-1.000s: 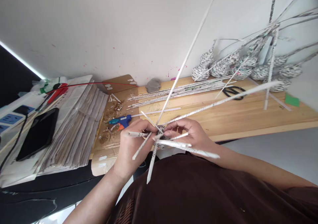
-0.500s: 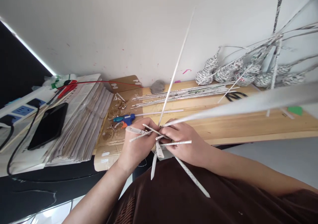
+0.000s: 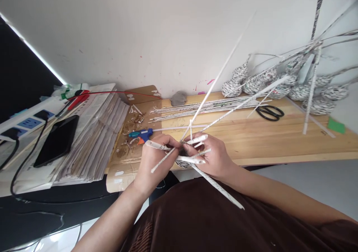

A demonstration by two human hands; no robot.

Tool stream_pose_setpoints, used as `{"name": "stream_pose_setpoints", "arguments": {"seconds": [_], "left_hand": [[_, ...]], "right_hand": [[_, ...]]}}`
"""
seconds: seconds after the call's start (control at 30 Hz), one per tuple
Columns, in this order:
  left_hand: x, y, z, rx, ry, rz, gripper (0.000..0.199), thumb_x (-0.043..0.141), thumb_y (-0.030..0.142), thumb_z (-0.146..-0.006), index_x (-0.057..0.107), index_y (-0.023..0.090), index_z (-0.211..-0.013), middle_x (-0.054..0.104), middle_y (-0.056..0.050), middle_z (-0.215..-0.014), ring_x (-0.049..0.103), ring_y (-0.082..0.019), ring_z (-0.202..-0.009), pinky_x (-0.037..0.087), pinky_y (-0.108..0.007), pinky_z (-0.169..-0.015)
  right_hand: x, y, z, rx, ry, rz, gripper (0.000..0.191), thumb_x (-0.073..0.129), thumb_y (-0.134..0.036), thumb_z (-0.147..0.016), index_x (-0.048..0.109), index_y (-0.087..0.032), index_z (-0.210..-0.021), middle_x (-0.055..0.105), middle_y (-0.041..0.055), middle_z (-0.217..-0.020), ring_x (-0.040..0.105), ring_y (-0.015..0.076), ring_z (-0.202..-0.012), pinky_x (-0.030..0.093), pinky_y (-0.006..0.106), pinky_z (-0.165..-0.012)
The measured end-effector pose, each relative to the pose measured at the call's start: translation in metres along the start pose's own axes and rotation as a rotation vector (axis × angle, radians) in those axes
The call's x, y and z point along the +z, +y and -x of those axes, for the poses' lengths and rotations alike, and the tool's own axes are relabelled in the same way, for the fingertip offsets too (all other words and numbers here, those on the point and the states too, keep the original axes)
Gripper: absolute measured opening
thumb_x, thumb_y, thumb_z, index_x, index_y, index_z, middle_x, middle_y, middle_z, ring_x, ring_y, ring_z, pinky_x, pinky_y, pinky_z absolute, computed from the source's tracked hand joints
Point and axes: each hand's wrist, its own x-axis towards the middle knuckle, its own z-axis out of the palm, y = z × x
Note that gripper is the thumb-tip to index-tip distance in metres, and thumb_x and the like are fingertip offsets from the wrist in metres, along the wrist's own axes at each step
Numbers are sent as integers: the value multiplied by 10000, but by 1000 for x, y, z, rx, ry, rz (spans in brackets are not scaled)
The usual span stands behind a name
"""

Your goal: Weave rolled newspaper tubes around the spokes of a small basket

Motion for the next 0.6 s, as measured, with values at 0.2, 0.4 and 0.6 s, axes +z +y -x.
{"name": "stream_pose_setpoints", "arguments": {"seconds": [0.2,0.4,0.6], "left_hand": [[8,-5,1,8,18,35,77,669,151,-794,719,205,-772,753,-13,-858,707,-165,-791,550,-264,-719],[12,-2,1,25,8,65,93,666,130,-805,713,202,-772,758,-14,-859,709,-159,-787,558,-259,-724],[10,8,-4,-17,-1,10,230,675,179,-815,743,216,-1032,772,-1,-819,721,-155,-705,558,-241,-635]], "right_hand": [[0,1,-5,293,-11,-219,258,683,-308,-898,645,-240,-1144,711,-3,-768,676,155,-630,525,276,-602],[-3,3,-4,235,-8,-259,187,648,-312,-917,677,-214,-1074,693,23,-815,658,156,-685,529,275,-628],[-5,3,-1,181,-11,-186,88,667,-284,-895,695,-214,-942,706,32,-845,654,170,-736,521,274,-655]]}}
